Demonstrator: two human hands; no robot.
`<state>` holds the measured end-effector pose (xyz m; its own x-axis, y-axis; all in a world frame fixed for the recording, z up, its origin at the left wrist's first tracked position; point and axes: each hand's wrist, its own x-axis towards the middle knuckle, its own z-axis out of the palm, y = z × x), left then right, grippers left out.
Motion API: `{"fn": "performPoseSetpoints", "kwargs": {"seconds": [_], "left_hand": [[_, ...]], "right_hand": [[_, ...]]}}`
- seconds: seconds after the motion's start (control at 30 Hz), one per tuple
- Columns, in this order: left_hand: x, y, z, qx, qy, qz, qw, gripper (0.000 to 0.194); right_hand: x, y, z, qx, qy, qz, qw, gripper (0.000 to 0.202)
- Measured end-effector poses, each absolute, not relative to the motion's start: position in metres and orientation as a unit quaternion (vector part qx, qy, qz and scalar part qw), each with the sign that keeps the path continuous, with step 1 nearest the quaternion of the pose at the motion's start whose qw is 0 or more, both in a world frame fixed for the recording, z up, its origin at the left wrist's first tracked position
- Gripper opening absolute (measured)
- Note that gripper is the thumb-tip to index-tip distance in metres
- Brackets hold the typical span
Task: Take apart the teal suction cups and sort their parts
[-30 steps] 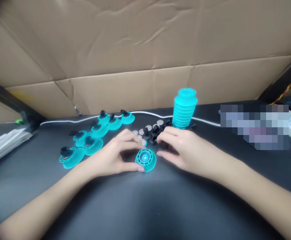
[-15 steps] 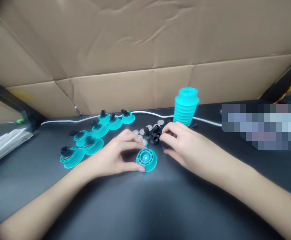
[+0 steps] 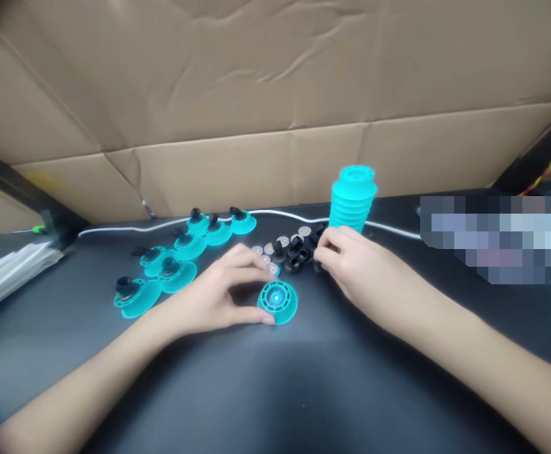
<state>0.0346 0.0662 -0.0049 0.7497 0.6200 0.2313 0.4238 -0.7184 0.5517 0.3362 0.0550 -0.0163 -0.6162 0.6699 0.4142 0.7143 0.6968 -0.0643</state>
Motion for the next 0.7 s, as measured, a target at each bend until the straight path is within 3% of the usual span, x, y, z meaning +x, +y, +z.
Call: {"fn": "performPoseSetpoints", "kwargs": {"seconds": [0.17,0.27,0.4,0.7], "left_hand": [[0.034,0.066,-0.007,0.907,0.282,0.208,0.234,0.048],[0.033,0.067,-0.007,0.913,0.272,0.215,0.216,0.049],[0.033,0.068,-0.005,0.928,0.232,0.232,0.178,0.046],[0.033,0.064,-0.006,0.928,0.21,0.266,0.155,0.039]], "right_hand": [[0.337,0.058,-0.013,-0.377,-0.897,-0.085,0.216,0.018],[0.329,0.052,-0.005,-0.351,-0.896,-0.064,0.264,0.011],[0.312,0.035,0.0,-0.344,-0.883,0.104,0.301,0.012],[0.297,0.026,-0.003,-0.45,-0.794,0.322,0.251,0.026]]}}
